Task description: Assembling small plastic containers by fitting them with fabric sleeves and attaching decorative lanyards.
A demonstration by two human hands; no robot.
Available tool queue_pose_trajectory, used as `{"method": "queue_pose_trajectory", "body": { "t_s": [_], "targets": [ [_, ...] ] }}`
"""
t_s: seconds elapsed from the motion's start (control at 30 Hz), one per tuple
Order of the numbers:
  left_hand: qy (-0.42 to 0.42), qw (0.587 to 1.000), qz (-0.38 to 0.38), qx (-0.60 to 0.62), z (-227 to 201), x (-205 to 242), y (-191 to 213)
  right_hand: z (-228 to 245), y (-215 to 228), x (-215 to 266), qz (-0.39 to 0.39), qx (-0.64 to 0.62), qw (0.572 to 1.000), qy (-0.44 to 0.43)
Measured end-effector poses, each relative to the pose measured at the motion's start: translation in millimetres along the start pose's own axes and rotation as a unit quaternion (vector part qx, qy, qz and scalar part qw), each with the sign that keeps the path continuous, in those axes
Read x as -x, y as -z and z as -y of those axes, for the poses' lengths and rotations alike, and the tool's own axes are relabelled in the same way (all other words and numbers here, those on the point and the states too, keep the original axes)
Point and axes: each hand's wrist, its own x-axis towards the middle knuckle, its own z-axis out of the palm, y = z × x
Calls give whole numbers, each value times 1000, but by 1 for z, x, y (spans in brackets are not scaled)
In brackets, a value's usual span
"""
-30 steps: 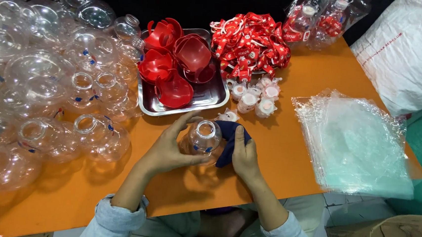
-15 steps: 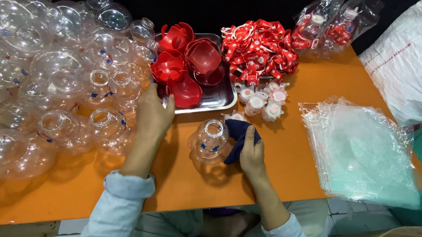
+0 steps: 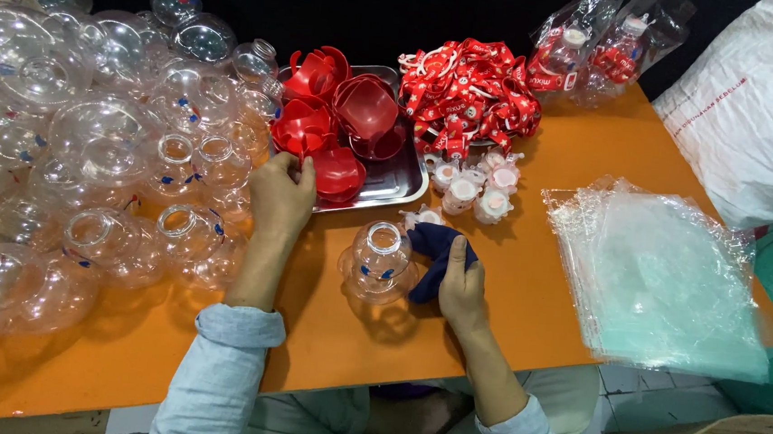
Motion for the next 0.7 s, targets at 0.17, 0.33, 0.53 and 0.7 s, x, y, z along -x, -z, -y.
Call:
{"method": "queue_pose_trajectory", "body": {
  "t_s": [0.17,0.33,0.53,0.7],
  "targets": [
    [18,997,-5,77,-17,2,13,4,1,1,-13,6,1000,-7],
    [26,981,4,192,-60,2,34,-17,1,-7,-40,-3,998,-41],
    [31,962,15,272,-77,-10,35,51,-2,-19,-51,-48,997,-31],
    [234,861,128,434,-77,-20,17,154,-18,-21,-51,-101,981,155]
  ]
}}
